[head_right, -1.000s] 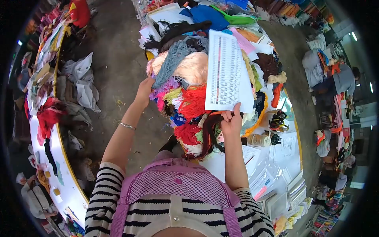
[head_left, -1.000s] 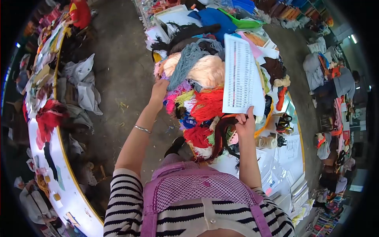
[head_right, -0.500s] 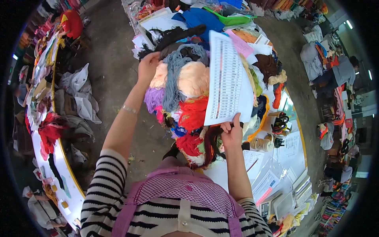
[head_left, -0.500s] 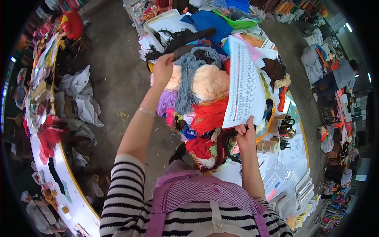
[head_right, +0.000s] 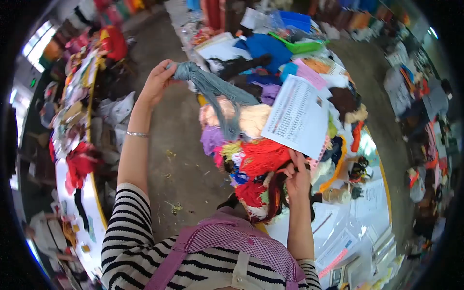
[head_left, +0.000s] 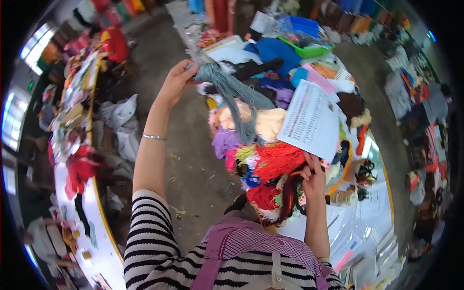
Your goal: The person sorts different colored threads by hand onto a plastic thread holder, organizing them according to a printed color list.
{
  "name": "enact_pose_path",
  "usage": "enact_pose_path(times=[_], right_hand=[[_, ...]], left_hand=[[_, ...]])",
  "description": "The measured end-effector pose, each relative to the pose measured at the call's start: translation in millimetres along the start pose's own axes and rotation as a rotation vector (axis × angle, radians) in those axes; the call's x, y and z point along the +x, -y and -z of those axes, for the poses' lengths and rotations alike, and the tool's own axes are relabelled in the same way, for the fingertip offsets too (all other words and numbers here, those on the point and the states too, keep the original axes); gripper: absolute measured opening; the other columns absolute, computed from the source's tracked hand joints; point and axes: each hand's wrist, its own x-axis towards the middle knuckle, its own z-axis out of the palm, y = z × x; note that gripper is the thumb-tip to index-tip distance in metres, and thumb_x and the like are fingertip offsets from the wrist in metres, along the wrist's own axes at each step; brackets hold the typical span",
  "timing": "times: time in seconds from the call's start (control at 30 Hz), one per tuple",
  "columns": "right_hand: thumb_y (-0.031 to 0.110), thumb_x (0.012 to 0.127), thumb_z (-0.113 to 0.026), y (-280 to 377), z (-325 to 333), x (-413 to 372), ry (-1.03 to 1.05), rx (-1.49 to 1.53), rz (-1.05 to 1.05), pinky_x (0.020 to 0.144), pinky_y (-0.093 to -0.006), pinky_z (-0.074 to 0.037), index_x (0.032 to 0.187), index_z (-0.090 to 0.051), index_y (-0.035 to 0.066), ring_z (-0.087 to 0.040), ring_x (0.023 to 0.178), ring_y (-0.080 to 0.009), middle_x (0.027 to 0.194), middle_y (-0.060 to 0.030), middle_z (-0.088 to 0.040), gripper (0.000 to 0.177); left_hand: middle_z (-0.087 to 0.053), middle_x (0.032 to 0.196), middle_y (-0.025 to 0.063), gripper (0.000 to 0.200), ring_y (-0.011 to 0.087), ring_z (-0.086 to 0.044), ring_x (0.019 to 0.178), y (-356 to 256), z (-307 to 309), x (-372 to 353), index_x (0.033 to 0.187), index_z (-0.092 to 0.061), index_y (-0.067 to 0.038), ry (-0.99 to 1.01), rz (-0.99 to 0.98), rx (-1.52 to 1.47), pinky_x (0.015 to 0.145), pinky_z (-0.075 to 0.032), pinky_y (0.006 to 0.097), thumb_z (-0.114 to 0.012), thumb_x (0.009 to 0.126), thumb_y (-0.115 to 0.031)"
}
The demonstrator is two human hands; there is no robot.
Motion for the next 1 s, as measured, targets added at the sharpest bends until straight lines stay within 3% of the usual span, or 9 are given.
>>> enact_pose_path(times=[0.4, 0.53, 0.57, 0.67, 0.73, 0.8, 0.87, 0.97, 1.0], right_hand=[[0.023, 0.094, -0.053, -7.4, 59.8, 1.8, 0.06, -0.143, -0.054, 0.042, -0.0173, -0.026, 0.126, -0.053, 0.008, -0.023, 0.046, -0.0043, 0.126, -0.0067, -0.058, 0.035], [0.023, 0.094, -0.052, -14.8, 71.8, -0.2, 0.03, -0.233, -0.12, 0.036, -0.0172, -0.023, 0.112, -0.062, 0.007, -0.028, 0.041, -0.0026, 0.104, -0.003, -0.066, 0.026], [0.027, 0.093, -0.055, -16.3, 90.6, 8.6, 0.242, -0.333, -0.163, 0.034, -0.0181, -0.022, 0.103, -0.063, 0.008, -0.031, 0.041, -0.0029, 0.09, 0.0002, -0.066, 0.023], [0.028, 0.092, -0.057, -39.0, 53.6, -39.6, 0.129, -0.476, -0.216, 0.033, -0.0199, -0.022, 0.092, -0.061, 0.012, -0.034, 0.043, -0.004, 0.074, 0.003, -0.062, 0.017], [0.027, 0.092, -0.058, -61.9, 36.8, -56.4, 0.071, -0.516, -0.298, 0.033, -0.0205, -0.023, 0.091, -0.06, 0.013, -0.035, 0.043, -0.0046, 0.073, 0.0029, -0.061, 0.014], [0.023, 0.087, -0.062, -79.3, 36.4, -52.6, 0.201, -0.507, -0.401, 0.036, -0.0266, -0.031, 0.091, -0.061, 0.013, -0.04, 0.043, -0.012, 0.071, -0.0015, -0.059, 0.011], [0.026, 0.092, -0.058, -103.6, -7.1, -101.4, 0.14, -0.881, -0.326, 0.042, -0.0248, -0.029, 0.106, -0.061, 0.009, -0.032, 0.047, -0.0098, 0.064, 0.0035, -0.05, 0.022], [0.031, 0.084, -0.069, -125.9, -9.9, -92.3, 0.149, -1.376, -0.428, 0.039, -0.0256, -0.031, 0.08, -0.056, 0.011, -0.041, 0.048, -0.0102, 0.069, 0.0021, -0.054, 0.024], [0.035, 0.079, -0.073, -136.7, -51.4, -155.0, 0.127, -1.659, -0.158, 0.044, -0.0272, -0.035, 0.079, -0.059, 0.008, -0.043, 0.052, -0.0125, 0.068, 0.0006, -0.054, 0.03]], left_hand=[[-0.064, 0.094, 0.0116, 0.03, 0.018, -0.066, 0.07, -113.8, 188.4, -365.6, 0.105, -0.055, 0.001, -0.778, -0.241, -0.348, 0.057, -0.058, 0.0269, -0.05, 0.096, -0.026], [-0.059, 0.084, 0.011, 0.03, 0.0212, -0.065, 0.069, -113.9, 261.3, -511.9, 0.099, -0.052, 0.003, -1.366, -0.036, -0.056, 0.052, -0.057, 0.0265, -0.064, 0.087, -0.021], [-0.059, 0.085, 0.0118, 0.028, 0.022, -0.065, 0.069, -115.8, 279.6, -545.8, 0.099, -0.052, 0.004, -1.462, -0.075, 0.017, 0.053, -0.057, 0.0271, -0.064, 0.085, -0.016], [-0.061, 0.085, 0.0135, 0.028, 0.0214, -0.064, 0.071, -74.2, 413.0, -670.7, 0.101, -0.054, 0.006, -1.683, -0.019, 0.578, 0.058, -0.055, 0.0292, -0.062, 0.077, -0.005], [-0.062, 0.081, 0.0133, 0.029, 0.0203, -0.063, 0.072, -109.3, 400.0, -700.9, 0.098, -0.058, 0.006, -1.679, -0.124, 0.381, 0.06, -0.052, 0.0312, -0.063, 0.073, -0.008], [-0.062, 0.077, 0.0119, 0.029, 0.0193, -0.063, 0.07, -111.2, 442.1, -749.4, 0.093, -0.061, 0.004, -1.803, 0.058, 0.717, 0.061, -0.05, 0.0312, -0.065, 0.071, -0.014], [-0.064, 0.078, 0.0118, 0.03, 0.0227, -0.063, 0.07, -114.5, 476.3, -789.6, 0.092, -0.063, 0.002, -1.905, 0.168, 0.845, 0.065, -0.05, 0.0322, -0.065, 0.069, -0.017], [-0.065, 0.084, 0.0139, 0.031, 0.029, -0.062, 0.08, -89.2, 552.6, -869.3, 0.092, -0.065, -0.002, -1.991, 0.267, 1.086, 0.076, -0.048, 0.0353, -0.065, 0.067, -0.02], [-0.065, 0.086, 0.0147, 0.031, 0.0309, -0.062, 0.084, -87.7, 560.5, -884.8, 0.091, -0.066, -0.003, -2.002, 0.322, 1.128, 0.079, -0.047, 0.036, -0.065, 0.066, -0.021]])
